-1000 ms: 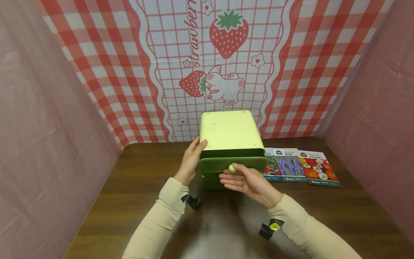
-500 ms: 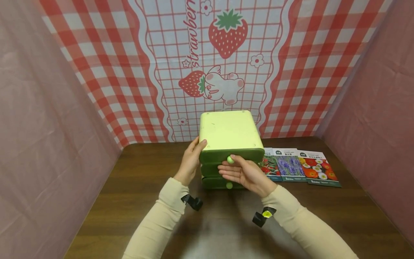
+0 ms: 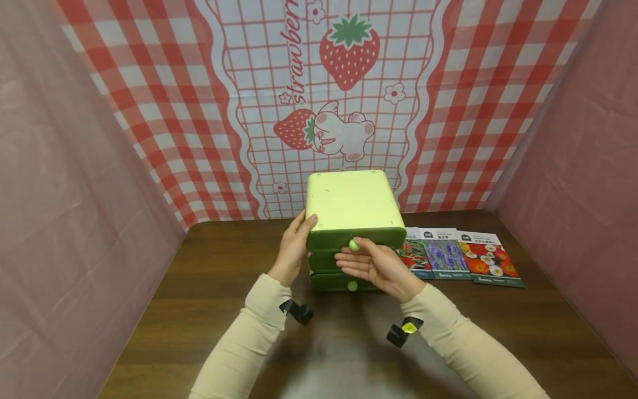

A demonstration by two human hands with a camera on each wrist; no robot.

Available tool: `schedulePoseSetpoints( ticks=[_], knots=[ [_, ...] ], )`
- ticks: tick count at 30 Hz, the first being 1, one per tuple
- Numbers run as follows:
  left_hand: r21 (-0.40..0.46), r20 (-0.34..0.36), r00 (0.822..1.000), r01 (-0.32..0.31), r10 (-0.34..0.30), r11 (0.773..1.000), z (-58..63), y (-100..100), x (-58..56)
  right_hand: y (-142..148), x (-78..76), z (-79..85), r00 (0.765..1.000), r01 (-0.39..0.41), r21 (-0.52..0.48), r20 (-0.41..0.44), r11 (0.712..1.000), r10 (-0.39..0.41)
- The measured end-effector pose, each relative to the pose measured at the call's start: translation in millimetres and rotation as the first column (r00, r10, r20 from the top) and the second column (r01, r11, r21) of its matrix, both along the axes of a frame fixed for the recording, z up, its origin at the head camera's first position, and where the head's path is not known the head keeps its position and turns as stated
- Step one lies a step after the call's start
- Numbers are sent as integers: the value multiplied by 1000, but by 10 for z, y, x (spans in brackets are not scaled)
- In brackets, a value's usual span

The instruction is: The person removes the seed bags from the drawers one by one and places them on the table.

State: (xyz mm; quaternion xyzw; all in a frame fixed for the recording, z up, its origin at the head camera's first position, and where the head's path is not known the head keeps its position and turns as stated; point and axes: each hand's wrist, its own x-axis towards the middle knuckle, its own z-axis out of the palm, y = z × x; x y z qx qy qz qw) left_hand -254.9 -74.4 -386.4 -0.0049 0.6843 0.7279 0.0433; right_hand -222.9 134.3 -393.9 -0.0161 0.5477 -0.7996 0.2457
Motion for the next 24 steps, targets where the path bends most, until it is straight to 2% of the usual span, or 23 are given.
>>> schedulePoseSetpoints(
  ticks=[7, 15, 19, 24],
  knots=[
    [-10, -15, 1000, -27, 27, 1000, -37, -4, 5, 5, 6, -6, 1000, -15, 13, 9, 1000, 15],
    [-32, -34, 998, -45, 44, 998, -64, 8, 4, 103, 62, -58, 996, -80, 107, -33, 991, 84],
    [-39, -35, 999, -43, 42, 998, -59, 8, 10, 156, 94, -150, 992, -115, 138, -39, 984, 121],
    [-43, -33, 999, -35, 34, 998, -58, 4, 12, 170, 90, -333, 994, -113, 142, 25, 983, 111]
  ],
)
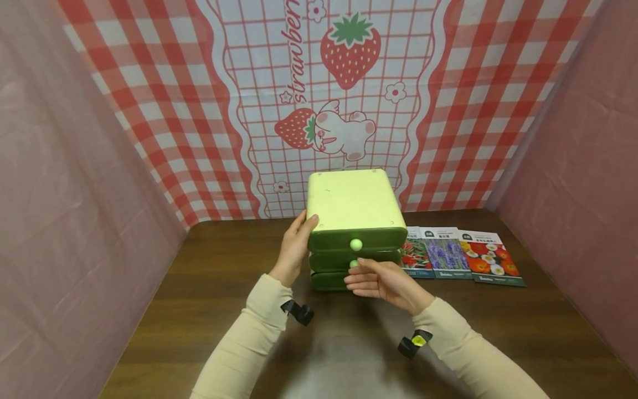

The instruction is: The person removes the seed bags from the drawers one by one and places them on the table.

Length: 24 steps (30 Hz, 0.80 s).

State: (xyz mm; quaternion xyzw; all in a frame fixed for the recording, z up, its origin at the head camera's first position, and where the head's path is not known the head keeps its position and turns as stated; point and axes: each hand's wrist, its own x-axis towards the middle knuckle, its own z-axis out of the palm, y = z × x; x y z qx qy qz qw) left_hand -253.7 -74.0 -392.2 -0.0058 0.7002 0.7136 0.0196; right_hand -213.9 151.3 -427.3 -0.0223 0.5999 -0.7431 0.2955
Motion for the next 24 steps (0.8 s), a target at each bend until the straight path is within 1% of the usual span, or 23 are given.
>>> schedulePoseSetpoints(
  ticks=[2, 5, 10, 12, 18, 24],
  knots=[
    [-7, 5, 1000, 2, -2, 1000, 2, 0, 1, -2, -13, -66, 1000, 9, -5, 23, 1000, -8],
    [-16, 9, 1000, 5, -5, 1000, 5, -1, 4, -11, -32, -143, 999, 11, -5, 32, 1000, -11],
    [-20, 7, 1000, 2, -2, 1000, -3, -5, 3, -43, -55, -227, 999, 19, 28, 50, 999, -20],
    [-18, 6, 1000, 0, 0, 1000, -9, -5, -1, -53, -65, -252, 997, 27, 28, 72, 999, -29],
    [-16, 10, 1000, 5, -5, 1000, -12, -6, -2, -60, -92, -298, 995, 41, -40, 95, 998, -37],
    [-24, 12, 1000, 7, -7, 1000, -7, -12, 8, -83, -122, -302, 992, 57, -102, 114, 993, -45]
  ],
)
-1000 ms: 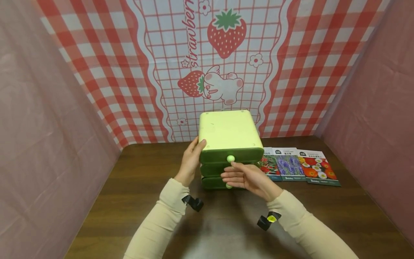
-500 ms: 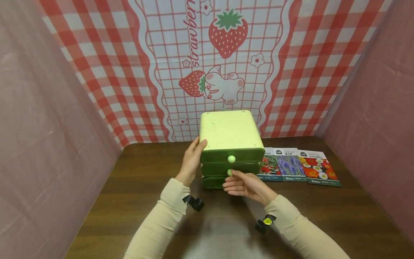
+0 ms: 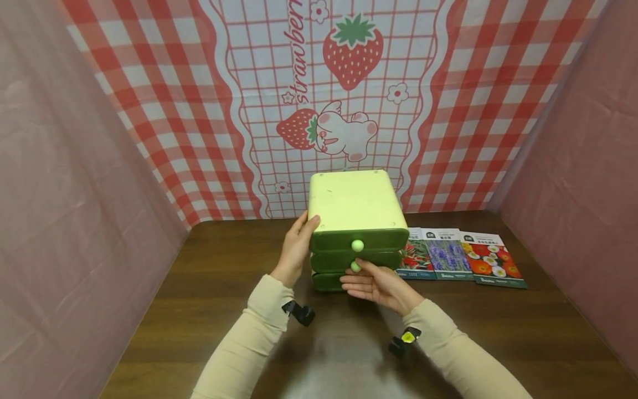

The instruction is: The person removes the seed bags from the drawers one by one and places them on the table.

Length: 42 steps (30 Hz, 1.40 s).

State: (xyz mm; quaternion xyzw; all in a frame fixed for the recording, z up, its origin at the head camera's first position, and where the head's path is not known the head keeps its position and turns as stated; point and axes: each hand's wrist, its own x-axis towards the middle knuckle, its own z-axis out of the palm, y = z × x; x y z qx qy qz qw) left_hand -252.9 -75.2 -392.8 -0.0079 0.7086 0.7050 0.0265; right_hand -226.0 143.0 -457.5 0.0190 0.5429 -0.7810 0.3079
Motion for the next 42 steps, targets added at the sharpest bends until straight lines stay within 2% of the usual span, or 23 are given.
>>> schedulePoseSetpoints(
  ticks=[11, 21, 30, 42],
  knots=[
    [-12, -7, 1000, -9, 9, 1000, 0, 2, -8, -34, -2, -9, 1000, 19, -31, -9, 999, -19],
    [-35, -8, 1000, -10, 10, 999, 18, -9, -16, -20, 88, 38, 999, 20, 25, -46, 999, -19],
    [-17, -15, 1000, 2, -3, 1000, 14, -11, -23, -17, 243, 65, 998, 16, 49, -60, 999, -13],
    [18, -24, 999, 35, -35, 999, -3, -16, -34, -9, 556, 49, 998, 10, 69, -69, 998, -5]
  ],
)
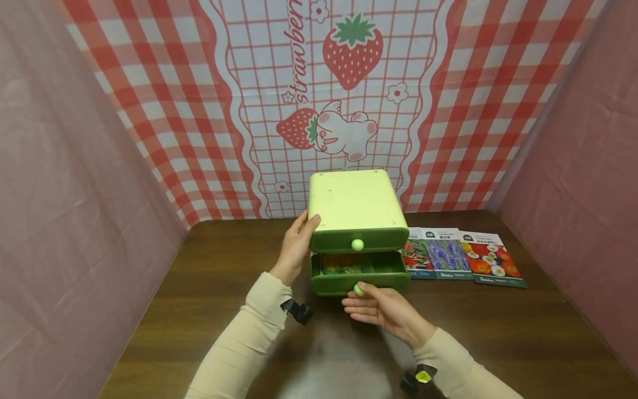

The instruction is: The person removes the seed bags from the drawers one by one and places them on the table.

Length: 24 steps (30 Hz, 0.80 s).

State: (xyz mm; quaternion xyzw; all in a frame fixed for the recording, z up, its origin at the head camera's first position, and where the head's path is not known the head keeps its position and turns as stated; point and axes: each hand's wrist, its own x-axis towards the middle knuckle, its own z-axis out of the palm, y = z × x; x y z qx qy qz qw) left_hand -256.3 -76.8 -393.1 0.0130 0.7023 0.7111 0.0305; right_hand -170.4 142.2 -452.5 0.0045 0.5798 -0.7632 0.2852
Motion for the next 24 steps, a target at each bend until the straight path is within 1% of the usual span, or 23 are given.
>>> schedulePoseSetpoints(
  ticks=[6, 16, 17, 23, 24],
  knots=[
    [10, 5, 1000, -3, 3, 1000, 20, 5, 19, -3, 144, -42, 1000, -12, 16, 10, 1000, 12],
    [15, 16, 1000, 15, -15, 1000, 12, -11, -4, 22, 381, -68, 999, -35, 12, 8, 999, 35],
    [14, 18, 1000, 21, -21, 1000, 55, -11, 25, 27, 403, -67, 999, -36, 8, 8, 999, 36],
    [30, 17, 1000, 21, -21, 999, 54, -3, 18, 54, 523, -66, 999, -36, -10, 19, 999, 36],
    [37, 14, 1000, 16, -16, 999, 12, -2, -14, 59, 539, -67, 999, -35, -12, 22, 999, 36]
  ],
)
